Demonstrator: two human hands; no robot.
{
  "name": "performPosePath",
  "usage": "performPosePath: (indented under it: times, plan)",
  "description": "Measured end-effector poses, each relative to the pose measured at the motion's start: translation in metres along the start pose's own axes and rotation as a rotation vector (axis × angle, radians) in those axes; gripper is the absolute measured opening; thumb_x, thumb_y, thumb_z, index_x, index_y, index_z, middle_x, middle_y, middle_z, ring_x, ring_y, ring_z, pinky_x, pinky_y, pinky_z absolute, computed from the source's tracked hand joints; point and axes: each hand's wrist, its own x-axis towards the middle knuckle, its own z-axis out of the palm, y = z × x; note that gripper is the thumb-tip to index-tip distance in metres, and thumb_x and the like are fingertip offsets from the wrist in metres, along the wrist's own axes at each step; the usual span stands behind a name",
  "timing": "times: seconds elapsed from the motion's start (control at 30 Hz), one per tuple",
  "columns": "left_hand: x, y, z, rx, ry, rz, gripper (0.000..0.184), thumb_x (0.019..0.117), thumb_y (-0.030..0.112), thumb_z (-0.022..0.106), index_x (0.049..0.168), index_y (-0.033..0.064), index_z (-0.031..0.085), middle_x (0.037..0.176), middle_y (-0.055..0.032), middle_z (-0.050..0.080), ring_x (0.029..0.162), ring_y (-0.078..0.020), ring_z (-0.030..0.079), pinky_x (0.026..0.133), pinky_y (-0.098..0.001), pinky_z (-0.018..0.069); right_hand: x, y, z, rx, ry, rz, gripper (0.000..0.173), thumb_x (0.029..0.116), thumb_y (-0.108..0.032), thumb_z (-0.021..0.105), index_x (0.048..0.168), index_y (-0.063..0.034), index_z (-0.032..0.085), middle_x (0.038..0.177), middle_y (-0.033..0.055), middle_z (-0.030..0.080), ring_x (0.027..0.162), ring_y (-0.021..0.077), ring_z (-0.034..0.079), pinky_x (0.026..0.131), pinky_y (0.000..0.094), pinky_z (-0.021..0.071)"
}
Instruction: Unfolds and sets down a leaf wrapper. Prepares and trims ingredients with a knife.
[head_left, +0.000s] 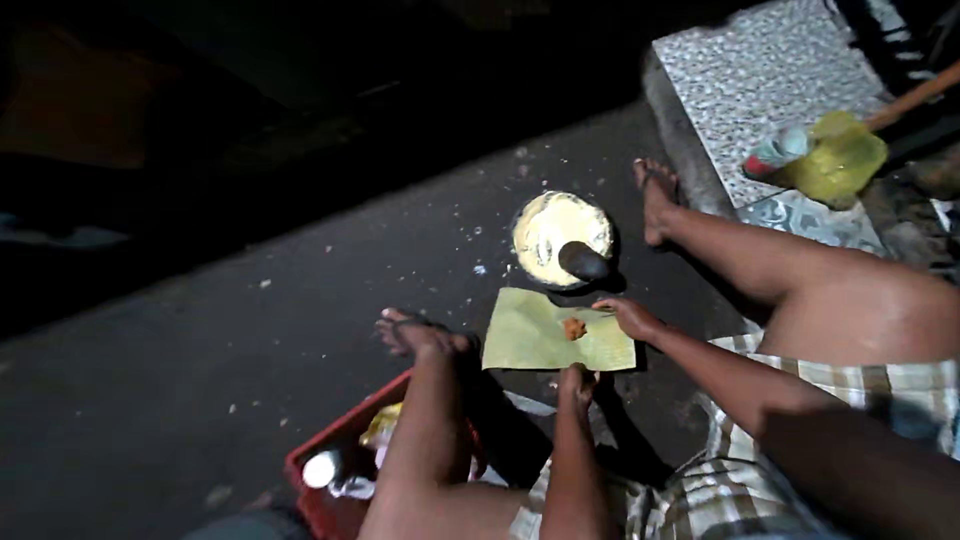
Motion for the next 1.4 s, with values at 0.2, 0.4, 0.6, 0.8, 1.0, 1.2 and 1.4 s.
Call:
performPosePath:
  times: [0.2,0.4,0.6,0.8,1.0,1.2,1.4]
  plan:
    - [-0.085,0.049,-0.007,1.126,-0.151,0.318,0.061,0.108,0.029,0.05,0.155,-0.0047,0.033,0.147,-0.031,0.049,0.136,-0.0413,0.051,0.113,-0.0542,0.0412,-0.005,0.009,-0.008,-0.135,0.214,0.149,0.052,0.1018,0.001,0.048,0.151,-0.0146,0.051,0.149,0.02,0.054,0.135,0.039,0.055,0.112,0.0556,0.045]
    - [-0.24,0.063,-0.074,0.939,-0.631,0.952,0.047,0.1071,0.018,0.051,0.152,0.0033,0.046,0.15,-0.0165,0.053,0.132,-0.0242,0.058,0.113,-0.0402,0.0449,-0.024,-0.007,-0.038,-0.169,0.275,0.035,0.049,0.101,-0.002,0.054,0.15,-0.009,0.052,0.149,0.0282,0.05,0.135,0.0445,0.052,0.111,0.0578,0.0448]
    - [-0.305,0.009,-0.225,0.588,-0.861,1.285,0.048,0.1088,0.032,0.044,0.137,-0.0026,0.06,0.144,-0.0144,0.06,0.136,-0.0205,0.055,0.114,-0.0385,0.0451,-0.04,-0.027,-0.077,-0.159,0.121,-0.143,0.043,0.1075,-0.013,0.052,0.148,-0.0012,0.05,0.146,0.0232,0.056,0.12,0.0332,0.065,0.096,0.0496,0.0556]
    - [-0.281,-0.061,-0.351,0.438,0.56,0.893,0.042,0.1058,0.021,0.047,0.142,0.0036,0.056,0.139,-0.0192,0.06,0.121,-0.0302,0.062,0.102,-0.0475,0.0508,-0.107,-0.137,-0.08,-0.238,0.115,0.08,0.035,0.1101,-0.014,0.049,0.131,0.0116,0.061,0.126,0.0282,0.065,0.113,0.031,0.064,0.103,0.0424,0.0482]
    - [-0.178,-0.049,-0.37,0.448,0.499,0.588,0.044,0.1067,0.019,0.053,0.147,0.0006,0.05,0.144,-0.0258,0.054,0.128,-0.0391,0.058,0.109,-0.0535,0.0444,-0.086,-0.074,-0.112,-0.315,0.056,0.023,0.048,0.11,-0.036,0.047,0.14,0.0,0.057,0.132,0.0213,0.065,0.109,0.029,0.068,0.096,0.05,0.0538]
    - [-0.061,-0.036,-0.31,0.468,0.418,0.49,0.094,0.0894,0.026,0.079,0.162,0.0072,0.023,0.155,-0.0344,0.034,0.141,-0.0471,0.043,0.115,-0.054,0.0391,-0.097,-0.079,-0.11,-0.367,0.09,0.025,0.043,0.1097,-0.028,0.05,0.138,0.0028,0.057,0.131,0.0243,0.065,0.111,0.0323,0.068,0.098,0.0517,0.0532]
    - [-0.075,-0.004,-0.312,0.252,0.847,0.616,0.04,0.0996,0.003,0.055,0.139,-0.0017,0.058,0.142,-0.0339,0.051,0.133,-0.0493,0.05,0.112,-0.059,0.0393,-0.115,-0.081,-0.119,-0.385,0.101,-0.02,0.04,0.1087,-0.019,0.05,0.138,0.0069,0.057,0.132,0.0257,0.063,0.114,0.0267,0.066,0.1,0.0419,0.0524]
